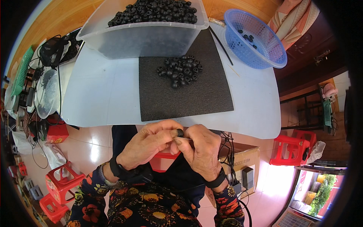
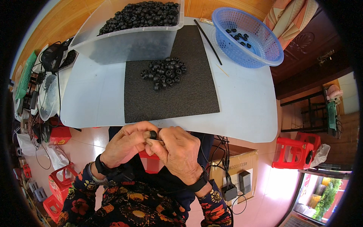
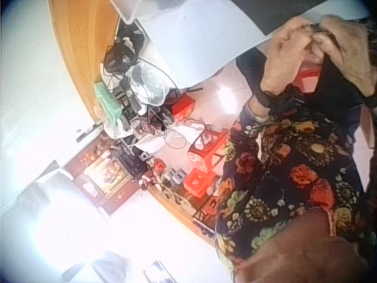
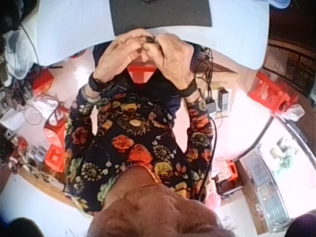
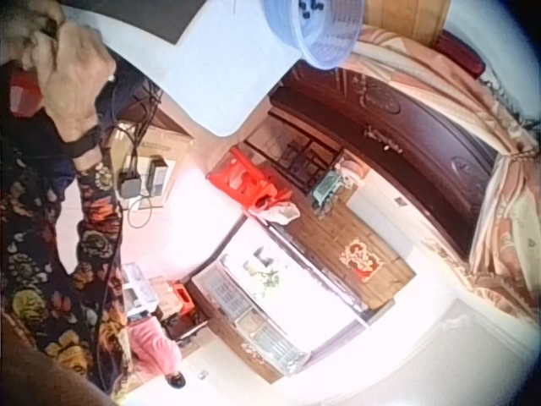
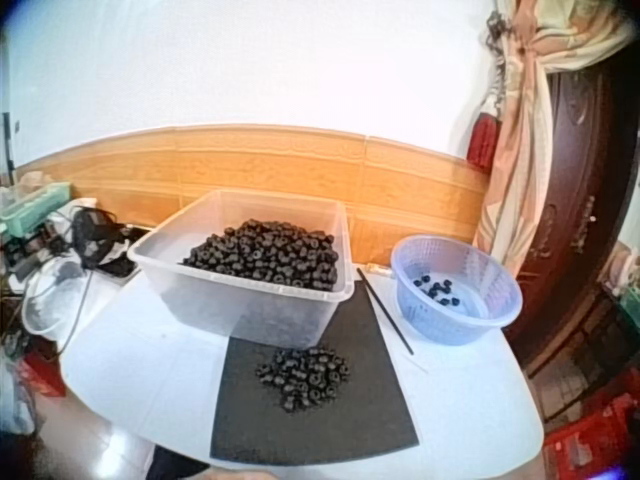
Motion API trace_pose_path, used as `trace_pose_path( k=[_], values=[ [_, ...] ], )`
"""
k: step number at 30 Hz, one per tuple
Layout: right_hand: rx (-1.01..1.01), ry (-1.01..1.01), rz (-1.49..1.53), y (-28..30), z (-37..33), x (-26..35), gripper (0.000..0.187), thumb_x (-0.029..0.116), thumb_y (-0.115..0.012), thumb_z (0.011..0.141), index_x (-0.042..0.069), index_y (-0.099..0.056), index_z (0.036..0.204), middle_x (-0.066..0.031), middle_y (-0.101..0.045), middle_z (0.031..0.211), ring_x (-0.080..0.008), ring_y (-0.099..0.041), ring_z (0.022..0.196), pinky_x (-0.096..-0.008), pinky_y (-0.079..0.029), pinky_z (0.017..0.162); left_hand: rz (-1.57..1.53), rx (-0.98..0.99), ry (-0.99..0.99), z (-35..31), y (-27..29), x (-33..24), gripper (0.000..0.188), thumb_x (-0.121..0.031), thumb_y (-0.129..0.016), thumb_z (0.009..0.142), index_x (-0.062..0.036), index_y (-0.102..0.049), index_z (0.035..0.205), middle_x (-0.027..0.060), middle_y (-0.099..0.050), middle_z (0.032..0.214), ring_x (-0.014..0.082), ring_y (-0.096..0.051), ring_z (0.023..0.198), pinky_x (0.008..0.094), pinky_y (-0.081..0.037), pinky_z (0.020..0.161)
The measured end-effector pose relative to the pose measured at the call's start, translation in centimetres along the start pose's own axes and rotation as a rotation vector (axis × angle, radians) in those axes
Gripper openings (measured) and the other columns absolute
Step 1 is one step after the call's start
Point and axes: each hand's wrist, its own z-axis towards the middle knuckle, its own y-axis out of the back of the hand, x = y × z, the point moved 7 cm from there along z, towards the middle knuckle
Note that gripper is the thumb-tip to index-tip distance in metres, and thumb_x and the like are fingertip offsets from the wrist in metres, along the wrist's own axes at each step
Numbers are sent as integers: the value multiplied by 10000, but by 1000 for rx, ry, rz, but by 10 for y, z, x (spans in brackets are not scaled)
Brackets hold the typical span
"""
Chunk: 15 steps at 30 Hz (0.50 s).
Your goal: Trimming flash or excess material from small black rubber components using a knife.
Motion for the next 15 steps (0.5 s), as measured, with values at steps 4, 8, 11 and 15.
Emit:
trace_pose_path(
  k=[4,8,11,15],
  values=[
    [10,-32,-25,5,6,0,346,309,-716,776,51,-502,689,-82,-512,600,-249,-532,531,-340,-424,465,-17,-11,6,-1,0,-3,287,-119,-446,957,89,-524,1139,76,-591,893,116,-576,759,273,-483,746],
    [35,-12,-19,3,6,1,364,331,-718,771,51,-499,692,-85,-507,606,-250,-527,534,-341,-414,458,-1,-7,27,-1,0,-2,297,-124,-437,959,96,-520,1140,81,-597,879,118,-572,753,279,-480,745],
    [32,2,-55,2,6,1,365,334,-722,763,53,-503,683,-82,-508,603,-247,-524,528,-342,-408,454,-32,9,37,-1,-1,-1,304,-129,-429,961,101,-518,1138,86,-602,857,116,-573,754,276,-479,749],
    [26,-5,-90,2,6,2,355,325,-722,756,54,-511,667,-75,-512,600,-244,-524,527,-342,-405,453,-38,-3,6,-1,0,-2,293,-130,-433,961,97,-525,1124,83,-603,848,113,-578,758,272,-478,749]
  ],
)
